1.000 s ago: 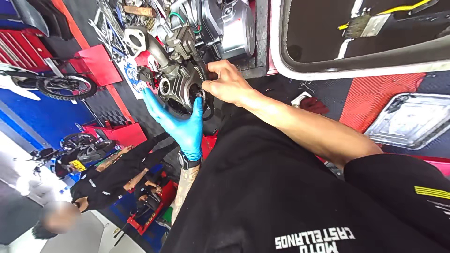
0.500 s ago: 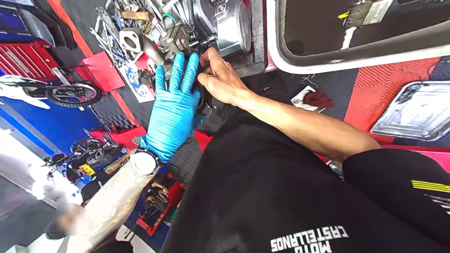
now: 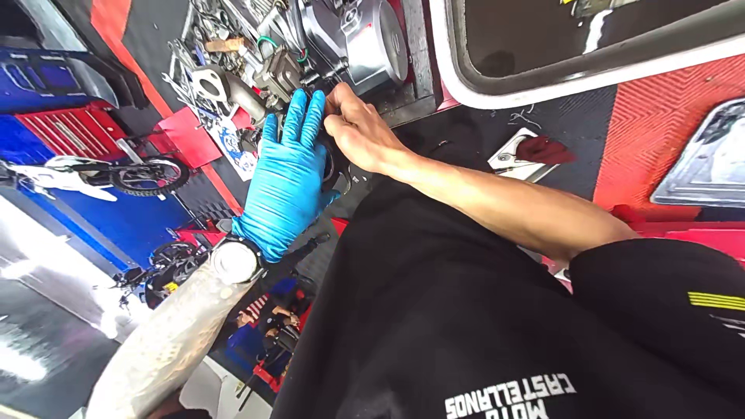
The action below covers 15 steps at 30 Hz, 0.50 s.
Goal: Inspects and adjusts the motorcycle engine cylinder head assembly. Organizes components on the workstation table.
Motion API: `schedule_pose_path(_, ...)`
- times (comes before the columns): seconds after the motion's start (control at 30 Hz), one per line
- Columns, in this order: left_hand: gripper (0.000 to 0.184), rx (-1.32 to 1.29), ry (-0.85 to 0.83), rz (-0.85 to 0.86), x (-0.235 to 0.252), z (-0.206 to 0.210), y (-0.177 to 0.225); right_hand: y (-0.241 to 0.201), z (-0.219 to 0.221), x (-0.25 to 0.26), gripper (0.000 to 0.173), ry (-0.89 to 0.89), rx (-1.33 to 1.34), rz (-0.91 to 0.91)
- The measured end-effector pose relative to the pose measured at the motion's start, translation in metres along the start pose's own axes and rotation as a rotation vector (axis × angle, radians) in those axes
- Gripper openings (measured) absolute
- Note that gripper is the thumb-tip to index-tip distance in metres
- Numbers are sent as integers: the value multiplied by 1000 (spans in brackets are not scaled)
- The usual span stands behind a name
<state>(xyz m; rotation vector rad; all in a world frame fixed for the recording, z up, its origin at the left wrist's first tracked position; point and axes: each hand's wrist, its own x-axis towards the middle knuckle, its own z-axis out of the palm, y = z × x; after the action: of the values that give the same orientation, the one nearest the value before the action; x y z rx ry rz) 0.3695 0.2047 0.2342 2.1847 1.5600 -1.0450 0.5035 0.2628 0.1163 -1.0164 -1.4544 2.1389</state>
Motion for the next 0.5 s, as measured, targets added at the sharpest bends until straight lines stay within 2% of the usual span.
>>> schedule_pose_path(0.1,75,-72,-77,-62,7,-17,12,0,-4,-6,27,-34,-66,-29)
schedule_pose_path(0.2,67,-61,-48,-44,1,-9,10,-5,-13,-21,36,-50,-218,-28)
schedule_pose_path(0.3,66,-18,7,8,-5,11,-3,-1,-26,-36,32,-14,-287,-57)
schedule_pose_path(0.5,65,27,-42,23,-3,5,-4,23,-19,-45,22,-62,-266,-150)
